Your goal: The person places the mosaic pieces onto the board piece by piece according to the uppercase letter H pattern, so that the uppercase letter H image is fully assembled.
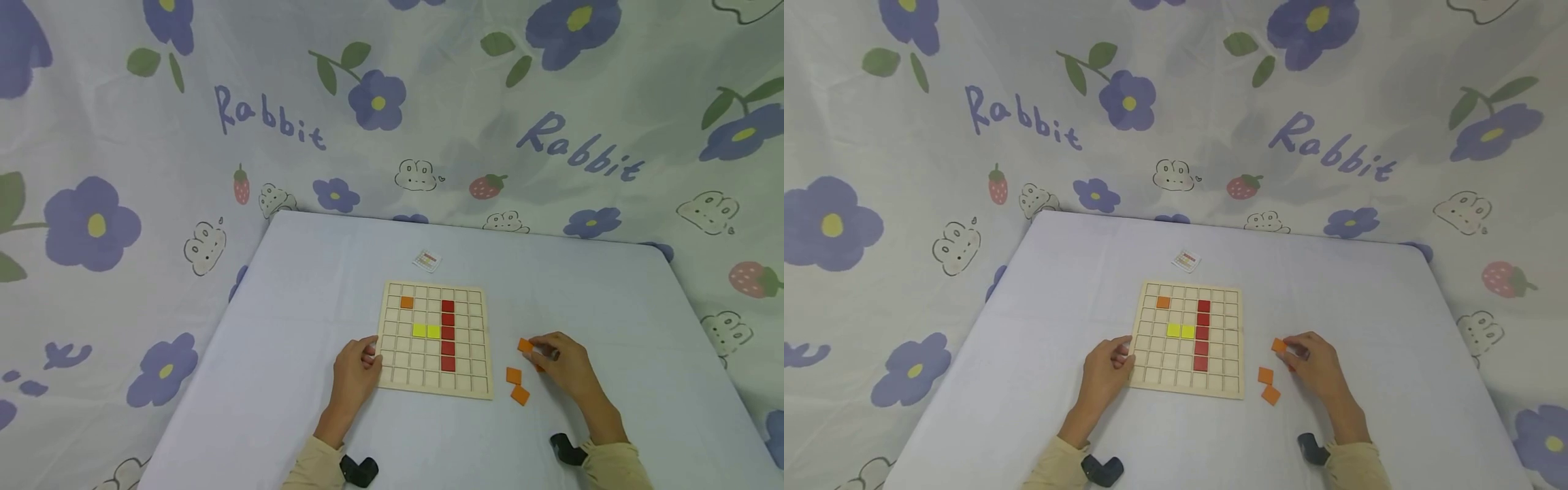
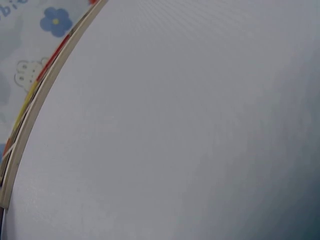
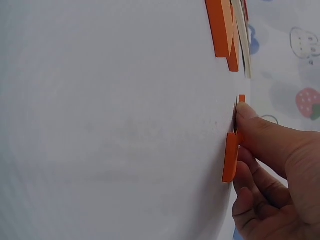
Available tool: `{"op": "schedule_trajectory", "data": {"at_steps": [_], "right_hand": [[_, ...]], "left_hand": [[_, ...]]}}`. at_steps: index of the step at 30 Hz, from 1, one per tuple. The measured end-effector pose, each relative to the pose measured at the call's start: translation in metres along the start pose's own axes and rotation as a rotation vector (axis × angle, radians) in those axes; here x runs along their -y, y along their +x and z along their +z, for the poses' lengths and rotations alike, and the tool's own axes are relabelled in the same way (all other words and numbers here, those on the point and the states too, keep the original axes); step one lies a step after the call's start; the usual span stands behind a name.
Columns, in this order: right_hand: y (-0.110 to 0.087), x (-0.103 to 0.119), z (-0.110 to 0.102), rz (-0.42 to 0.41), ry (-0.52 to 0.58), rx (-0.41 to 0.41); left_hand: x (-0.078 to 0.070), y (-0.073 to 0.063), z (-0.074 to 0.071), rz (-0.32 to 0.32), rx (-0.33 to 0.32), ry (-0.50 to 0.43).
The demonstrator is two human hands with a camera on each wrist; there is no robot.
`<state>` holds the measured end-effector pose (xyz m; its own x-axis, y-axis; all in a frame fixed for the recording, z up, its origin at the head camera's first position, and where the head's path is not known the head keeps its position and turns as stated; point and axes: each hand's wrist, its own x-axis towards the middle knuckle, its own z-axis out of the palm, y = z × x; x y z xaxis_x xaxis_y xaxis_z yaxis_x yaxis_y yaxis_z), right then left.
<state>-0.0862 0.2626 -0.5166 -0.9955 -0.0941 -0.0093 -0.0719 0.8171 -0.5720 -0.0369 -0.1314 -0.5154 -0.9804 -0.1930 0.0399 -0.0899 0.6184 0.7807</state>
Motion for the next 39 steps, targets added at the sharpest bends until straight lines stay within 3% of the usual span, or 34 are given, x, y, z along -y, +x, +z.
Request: {"op": "schedule_trajectory", "data": {"at_steps": [23, 39], "right_hand": [[0.005, 0.018, 0.002, 0.005, -0.016, -0.043], [0.026, 0.057, 0.020, -0.083, 0.030, 0.003]], "left_hand": [[0.000, 0.000, -0.001, 0.012, 0.002, 0.008], [0.000, 0.000, 0.000, 0.030, -0.001, 0.001]]}}
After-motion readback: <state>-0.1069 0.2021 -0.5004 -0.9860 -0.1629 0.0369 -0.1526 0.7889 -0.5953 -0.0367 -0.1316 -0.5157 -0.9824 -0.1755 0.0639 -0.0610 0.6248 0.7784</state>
